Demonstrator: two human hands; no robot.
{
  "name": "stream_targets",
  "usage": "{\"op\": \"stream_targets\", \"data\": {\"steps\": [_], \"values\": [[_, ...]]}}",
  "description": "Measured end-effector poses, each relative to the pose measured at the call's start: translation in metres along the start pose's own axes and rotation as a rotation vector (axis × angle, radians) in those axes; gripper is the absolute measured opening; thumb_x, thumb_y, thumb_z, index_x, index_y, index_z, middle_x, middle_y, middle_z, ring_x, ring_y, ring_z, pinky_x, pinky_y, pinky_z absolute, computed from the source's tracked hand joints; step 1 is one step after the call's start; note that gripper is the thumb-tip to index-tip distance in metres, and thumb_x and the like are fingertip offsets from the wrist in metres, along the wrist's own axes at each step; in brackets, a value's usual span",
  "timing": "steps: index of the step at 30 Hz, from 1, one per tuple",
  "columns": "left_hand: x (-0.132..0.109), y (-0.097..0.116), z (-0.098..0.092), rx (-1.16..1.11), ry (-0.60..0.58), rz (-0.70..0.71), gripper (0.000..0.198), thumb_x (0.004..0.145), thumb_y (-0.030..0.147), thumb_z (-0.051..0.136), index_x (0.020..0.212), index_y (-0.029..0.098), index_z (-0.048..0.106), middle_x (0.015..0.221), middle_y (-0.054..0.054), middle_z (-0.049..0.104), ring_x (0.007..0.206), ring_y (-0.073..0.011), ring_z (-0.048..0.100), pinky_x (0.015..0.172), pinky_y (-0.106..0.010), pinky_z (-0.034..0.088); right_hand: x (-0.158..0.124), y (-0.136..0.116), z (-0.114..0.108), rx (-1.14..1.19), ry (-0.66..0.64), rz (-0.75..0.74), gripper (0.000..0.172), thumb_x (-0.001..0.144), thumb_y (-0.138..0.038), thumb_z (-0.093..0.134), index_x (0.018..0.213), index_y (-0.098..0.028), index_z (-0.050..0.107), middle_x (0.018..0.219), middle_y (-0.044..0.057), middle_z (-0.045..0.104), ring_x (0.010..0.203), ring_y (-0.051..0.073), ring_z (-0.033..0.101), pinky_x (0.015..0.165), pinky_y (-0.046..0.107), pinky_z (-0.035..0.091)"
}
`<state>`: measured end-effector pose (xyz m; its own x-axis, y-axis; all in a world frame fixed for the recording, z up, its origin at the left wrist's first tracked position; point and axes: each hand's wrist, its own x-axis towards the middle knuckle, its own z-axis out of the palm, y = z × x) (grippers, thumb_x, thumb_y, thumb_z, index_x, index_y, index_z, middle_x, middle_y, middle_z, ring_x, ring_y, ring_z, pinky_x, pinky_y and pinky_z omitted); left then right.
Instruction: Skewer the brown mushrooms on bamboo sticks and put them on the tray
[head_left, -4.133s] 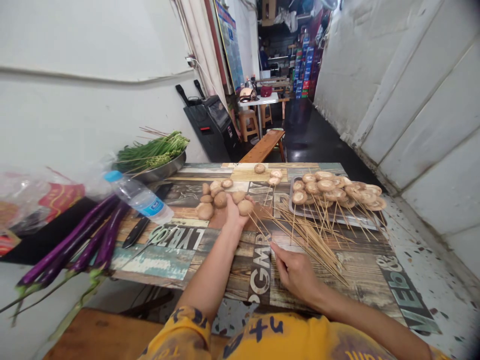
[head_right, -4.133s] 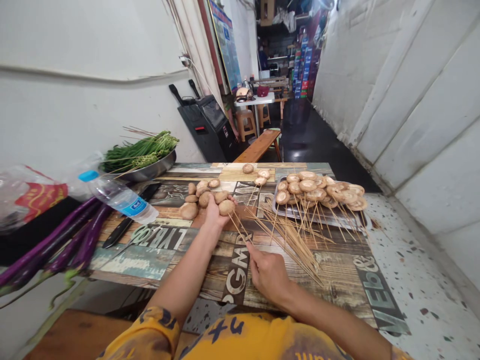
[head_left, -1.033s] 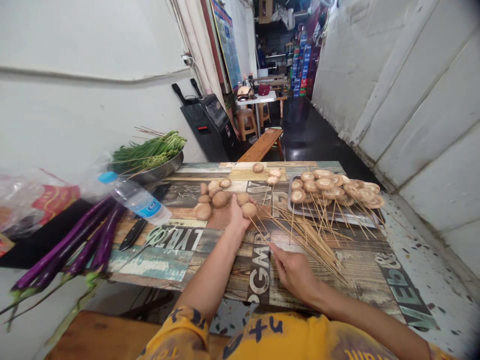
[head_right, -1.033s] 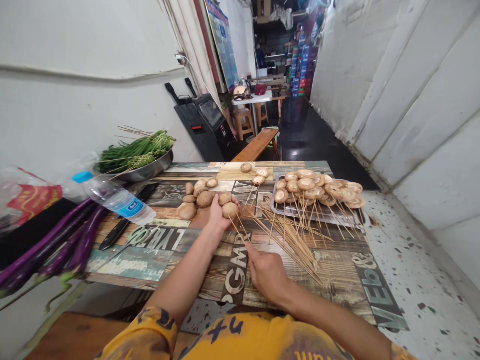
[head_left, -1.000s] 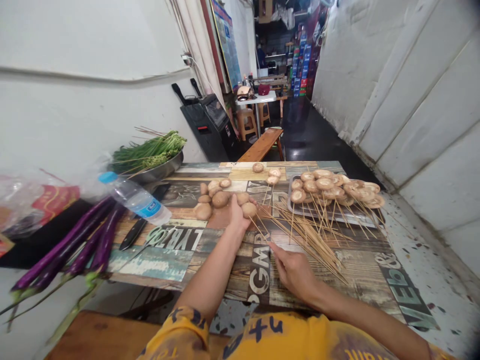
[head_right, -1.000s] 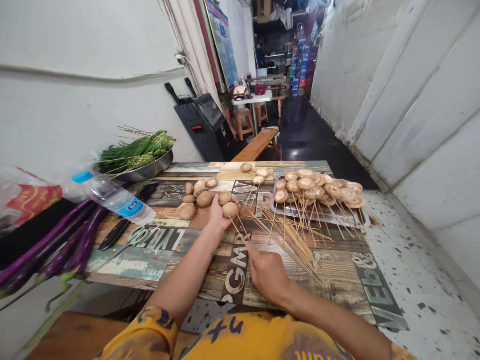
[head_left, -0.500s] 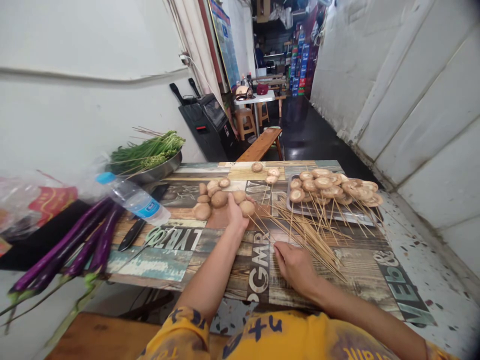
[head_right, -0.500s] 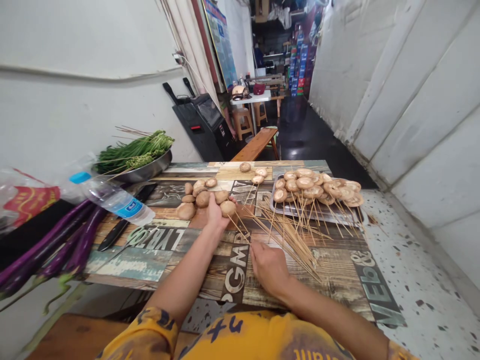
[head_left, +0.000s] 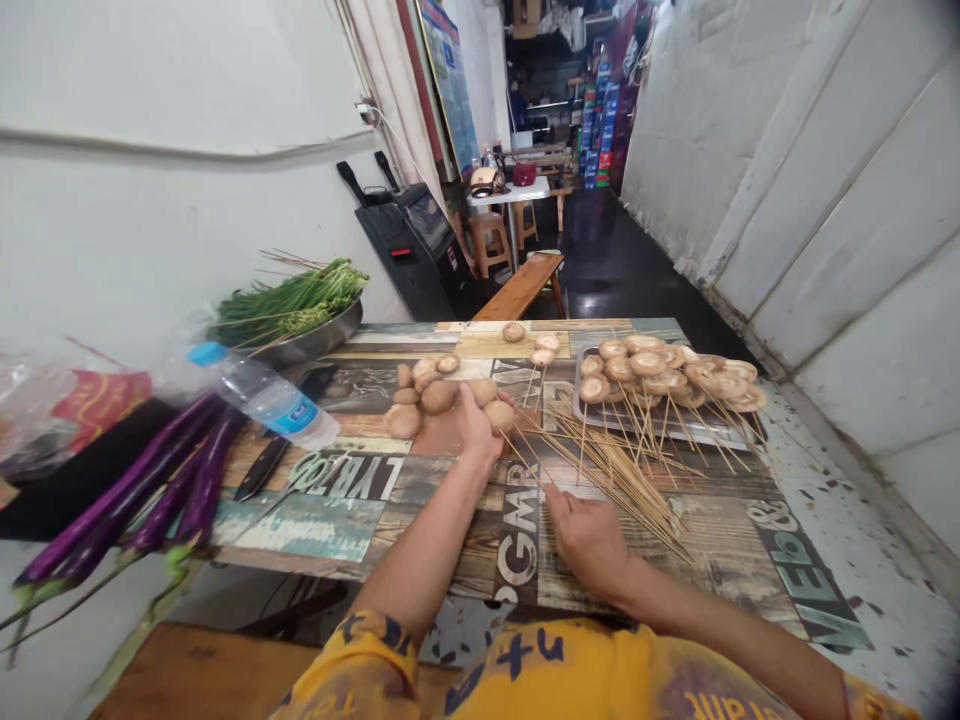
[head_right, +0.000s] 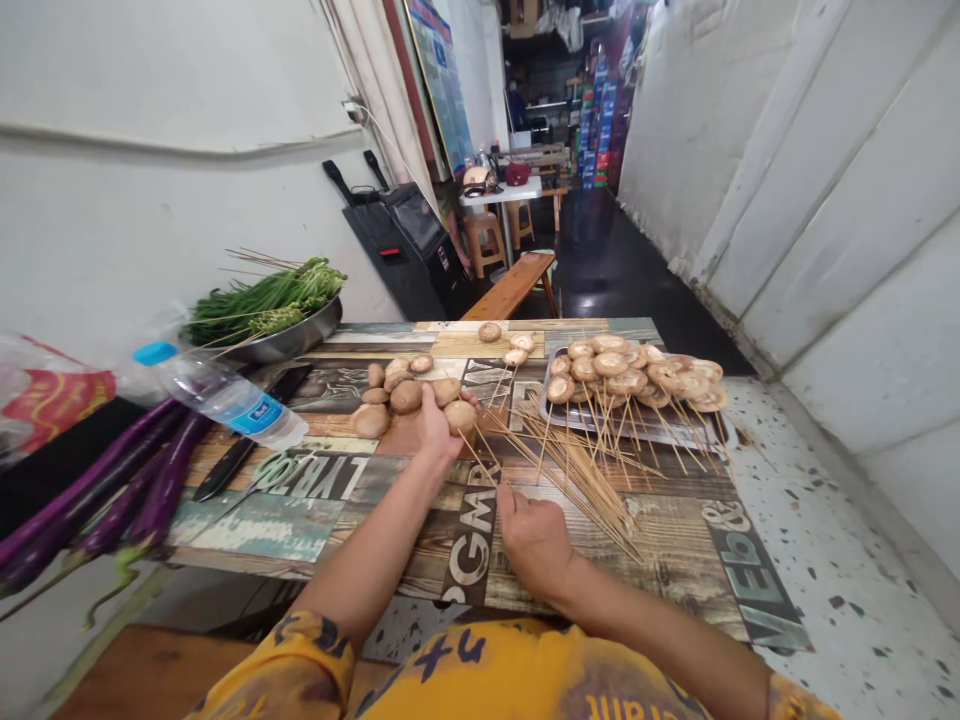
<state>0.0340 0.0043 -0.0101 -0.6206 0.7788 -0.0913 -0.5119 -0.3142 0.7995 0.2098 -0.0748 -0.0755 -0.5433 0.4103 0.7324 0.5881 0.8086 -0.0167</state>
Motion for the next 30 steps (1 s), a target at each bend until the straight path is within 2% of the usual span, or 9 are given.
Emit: {"op": "stream_targets", "data": {"steps": [10,16,20,25,30], "values": [[-0.005,-0.021,-0.002,0.119,-0.001,0.043,0.046,0.094,0.051,0.031,0.079,0.015,0.056,0.058,-0.006,0.062,0.05,-0.0163,0.061,0.05,-0.025,0.05,0.0,-0.001,-0.001,-0.057,-0.074,0.028,0.026,0.074,0.002,0.046,0.096,-0.006,0.058,0.061,0.005,0.061,0.049,0.014,0.053,0.048,0.027,0.03],[-0.005,-0.014,-0.001,0.044,-0.057,-0.039,0.053,0.095,0.053,0.024,0.078,0.015,0.056,0.057,-0.006,0.06,0.05,-0.0162,0.06,0.051,-0.026,0.05,0.0,0.001,0.001,-0.07,-0.056,0.049,0.026,0.074,0.003,0.046,0.094,-0.008,0.061,0.057,0.003,0.059,0.047,0.014,0.052,0.05,0.029,0.03],[-0.007,-0.008,0.002,-0.002,-0.08,-0.074,0.056,0.094,0.056,0.023,0.076,0.015,0.057,0.057,-0.005,0.058,0.05,-0.0158,0.059,0.05,-0.025,0.049,-0.003,0.001,0.005,-0.072,-0.037,0.015,0.031,0.077,0.001,0.046,0.105,-0.004,0.06,0.06,0.004,0.062,0.049,0.014,0.051,0.051,0.029,0.03],[-0.017,-0.015,0.008,0.051,-0.033,-0.053,0.057,0.096,0.051,0.019,0.074,0.013,0.056,0.057,-0.006,0.058,0.049,-0.0158,0.059,0.051,-0.026,0.049,-0.002,-0.004,0.004,-0.124,0.028,-0.021,0.032,0.077,0.001,0.044,0.105,-0.002,0.06,0.065,0.007,0.064,0.052,0.014,0.052,0.053,0.03,0.032],[-0.023,-0.02,0.01,0.039,-0.043,-0.074,0.058,0.095,0.054,0.022,0.074,0.013,0.056,0.059,-0.007,0.059,0.052,-0.0153,0.06,0.055,-0.026,0.05,0.0,-0.002,0.005,-0.123,0.005,-0.009,0.032,0.078,0.002,0.043,0.105,-0.002,0.06,0.065,0.006,0.063,0.052,0.015,0.052,0.054,0.03,0.032]]}}
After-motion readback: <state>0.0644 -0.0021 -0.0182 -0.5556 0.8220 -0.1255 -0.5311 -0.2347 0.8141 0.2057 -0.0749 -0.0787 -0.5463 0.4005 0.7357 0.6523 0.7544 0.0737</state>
